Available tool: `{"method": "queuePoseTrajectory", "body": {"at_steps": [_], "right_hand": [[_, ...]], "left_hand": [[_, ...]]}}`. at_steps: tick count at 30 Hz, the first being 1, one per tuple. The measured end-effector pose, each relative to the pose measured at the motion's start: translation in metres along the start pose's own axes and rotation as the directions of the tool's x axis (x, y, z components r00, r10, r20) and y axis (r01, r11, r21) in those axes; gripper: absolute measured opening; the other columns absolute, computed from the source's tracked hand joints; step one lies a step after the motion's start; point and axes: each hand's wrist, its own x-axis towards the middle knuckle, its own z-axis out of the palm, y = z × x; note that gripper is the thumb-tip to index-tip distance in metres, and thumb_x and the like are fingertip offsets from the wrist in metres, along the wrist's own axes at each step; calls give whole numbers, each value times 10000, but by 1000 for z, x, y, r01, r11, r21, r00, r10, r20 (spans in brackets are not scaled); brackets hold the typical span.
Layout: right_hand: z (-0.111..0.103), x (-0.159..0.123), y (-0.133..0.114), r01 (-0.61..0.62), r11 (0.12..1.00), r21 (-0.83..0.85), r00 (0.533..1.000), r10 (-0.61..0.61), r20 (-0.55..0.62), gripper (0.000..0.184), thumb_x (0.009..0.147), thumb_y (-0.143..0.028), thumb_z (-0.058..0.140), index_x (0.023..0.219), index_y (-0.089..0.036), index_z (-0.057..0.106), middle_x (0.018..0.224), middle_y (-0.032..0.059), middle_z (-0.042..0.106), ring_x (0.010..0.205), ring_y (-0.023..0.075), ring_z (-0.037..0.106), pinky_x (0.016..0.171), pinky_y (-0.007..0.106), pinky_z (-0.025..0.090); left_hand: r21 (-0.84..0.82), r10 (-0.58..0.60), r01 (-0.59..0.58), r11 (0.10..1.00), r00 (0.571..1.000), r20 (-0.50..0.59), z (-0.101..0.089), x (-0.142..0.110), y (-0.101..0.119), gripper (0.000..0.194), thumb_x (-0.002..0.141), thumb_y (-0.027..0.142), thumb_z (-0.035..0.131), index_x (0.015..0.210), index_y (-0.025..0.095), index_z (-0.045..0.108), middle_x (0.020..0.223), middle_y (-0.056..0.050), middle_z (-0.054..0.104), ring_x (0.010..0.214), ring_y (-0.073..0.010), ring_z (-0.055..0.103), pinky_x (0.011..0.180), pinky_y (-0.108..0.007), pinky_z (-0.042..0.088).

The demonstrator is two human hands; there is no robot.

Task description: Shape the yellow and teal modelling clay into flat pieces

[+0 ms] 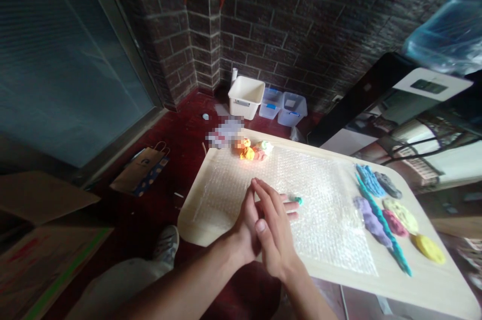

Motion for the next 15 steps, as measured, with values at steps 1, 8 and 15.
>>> {"method": "queuePoseTrajectory", "body": {"at_steps": [1, 8, 15], "right_hand": [[-1, -1, 3, -39, 996, 77, 999, 41, -23, 631, 1103, -560, 265, 1654, -269, 366, 1681, 112, 426, 1556, 390, 385, 1260, 673, 326], [-27, 4, -2, -212, 955, 209, 974, 191, 120, 512, 1052, -411, 533, 1556, -319, 503, 1560, 126, 514, 1350, 343, 601, 989, 515, 642], [-46, 19, -4, -90, 995, 47, 993, 85, 87, 198, 979, -282, 717, 1176, -269, 725, 1131, 93, 705, 1032, 274, 714, 870, 437, 658]], "left_hand": [[-1, -59, 59, 998, 998, -3, -1, 0, 5, 798, 841, 881, 446, 1164, 211, 737, 1184, -144, 781, 1222, -383, 688, 1046, -513, 499], [-27, -251, 251, 968, 968, -17, -15, 5, 41, 885, 829, 930, 437, 1090, 137, 729, 863, -126, 775, 813, -317, 739, 686, -378, 551], [-33, -190, 187, 982, 977, -99, -23, 9, 52, 750, 815, 829, 612, 1084, 135, 710, 855, -80, 752, 661, -247, 724, 554, -309, 510]]}}
